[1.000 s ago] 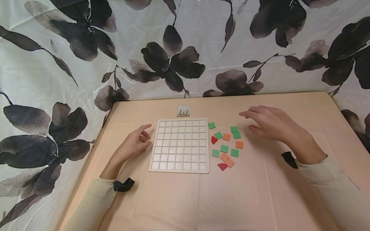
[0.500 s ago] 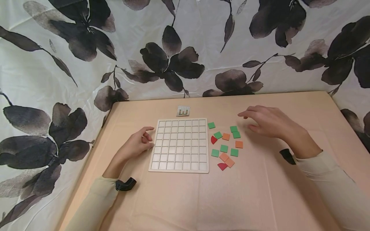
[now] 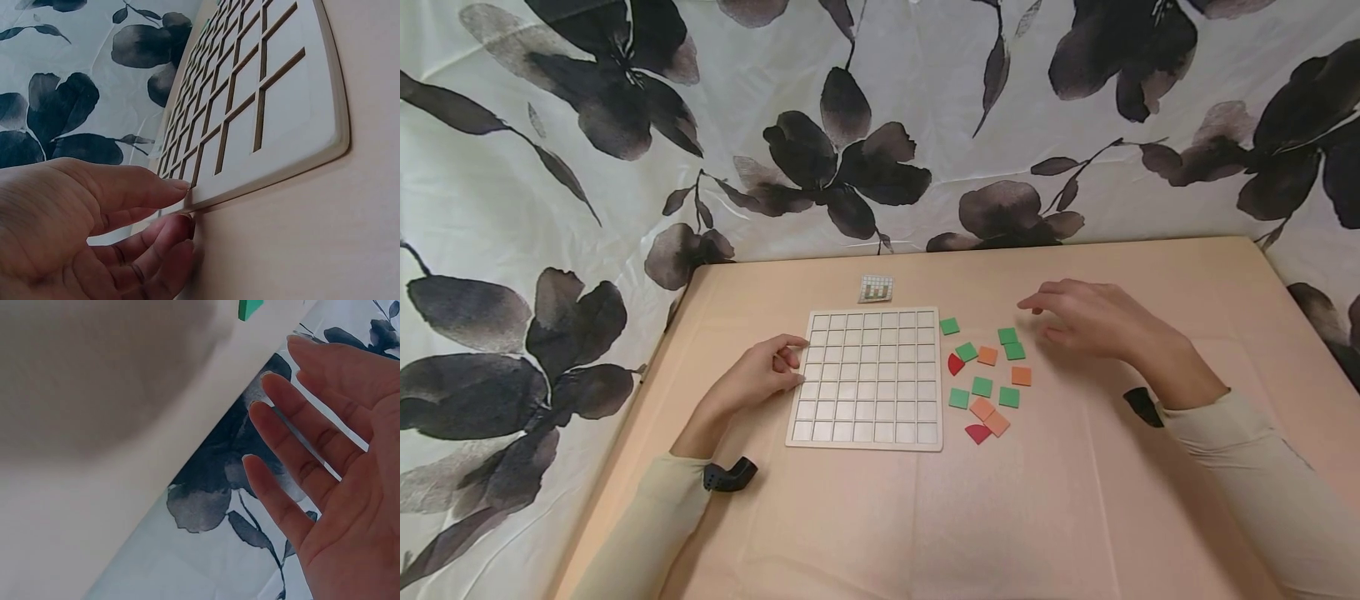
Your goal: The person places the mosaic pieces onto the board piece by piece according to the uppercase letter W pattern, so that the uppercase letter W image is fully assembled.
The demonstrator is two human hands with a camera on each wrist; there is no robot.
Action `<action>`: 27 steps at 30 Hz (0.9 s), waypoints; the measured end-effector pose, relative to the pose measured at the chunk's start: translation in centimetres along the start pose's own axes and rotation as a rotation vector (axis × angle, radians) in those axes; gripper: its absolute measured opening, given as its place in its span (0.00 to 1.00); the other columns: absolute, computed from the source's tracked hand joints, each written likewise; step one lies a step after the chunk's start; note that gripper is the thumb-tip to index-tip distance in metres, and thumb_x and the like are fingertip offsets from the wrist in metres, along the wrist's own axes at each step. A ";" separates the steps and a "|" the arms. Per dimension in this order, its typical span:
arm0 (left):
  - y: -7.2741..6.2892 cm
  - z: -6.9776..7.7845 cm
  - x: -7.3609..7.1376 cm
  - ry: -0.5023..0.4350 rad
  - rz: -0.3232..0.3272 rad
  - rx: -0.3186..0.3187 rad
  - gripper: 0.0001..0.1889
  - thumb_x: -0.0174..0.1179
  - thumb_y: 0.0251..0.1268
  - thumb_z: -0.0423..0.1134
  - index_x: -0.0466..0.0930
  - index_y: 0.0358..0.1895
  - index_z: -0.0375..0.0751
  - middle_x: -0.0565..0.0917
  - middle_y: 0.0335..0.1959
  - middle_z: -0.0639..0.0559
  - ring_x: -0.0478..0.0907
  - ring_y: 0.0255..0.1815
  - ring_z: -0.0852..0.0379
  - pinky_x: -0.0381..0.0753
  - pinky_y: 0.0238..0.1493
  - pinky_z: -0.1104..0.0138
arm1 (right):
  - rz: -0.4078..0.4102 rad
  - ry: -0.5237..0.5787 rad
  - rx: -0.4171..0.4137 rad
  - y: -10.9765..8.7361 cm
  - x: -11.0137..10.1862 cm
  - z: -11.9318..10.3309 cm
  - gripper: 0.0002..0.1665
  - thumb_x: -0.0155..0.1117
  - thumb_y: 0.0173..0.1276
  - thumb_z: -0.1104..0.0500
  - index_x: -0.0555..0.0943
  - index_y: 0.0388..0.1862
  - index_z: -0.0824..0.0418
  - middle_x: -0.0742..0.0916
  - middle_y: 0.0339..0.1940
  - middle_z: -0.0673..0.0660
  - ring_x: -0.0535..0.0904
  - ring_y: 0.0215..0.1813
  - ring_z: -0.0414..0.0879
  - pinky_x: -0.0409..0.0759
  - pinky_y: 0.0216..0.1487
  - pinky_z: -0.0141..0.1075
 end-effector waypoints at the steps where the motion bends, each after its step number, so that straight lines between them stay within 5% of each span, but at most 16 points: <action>1: 0.0 0.0 0.0 -0.007 -0.003 -0.001 0.29 0.69 0.60 0.29 0.73 0.65 0.38 0.78 0.40 0.45 0.74 0.36 0.54 0.74 0.34 0.67 | 0.001 -0.001 -0.003 0.0 0.1 0.0 0.26 0.77 0.59 0.59 0.85 0.58 0.55 0.86 0.53 0.57 0.82 0.55 0.56 0.84 0.39 0.49; 27: 0.1 0.2 0.3 -0.025 -0.051 -0.001 0.27 0.70 0.57 0.26 0.76 0.62 0.36 0.75 0.41 0.44 0.73 0.36 0.54 0.74 0.37 0.66 | -0.071 0.014 -0.033 0.9 2.5 -0.2 0.25 0.77 0.58 0.60 0.86 0.56 0.58 0.87 0.52 0.56 0.81 0.56 0.57 0.84 0.44 0.51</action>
Point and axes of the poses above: each hand's wrist, its own y-axis towards the middle knuckle, its own x-axis out of the palm, z = x × y, the point moved 8 cm from there along y, towards the middle knuckle
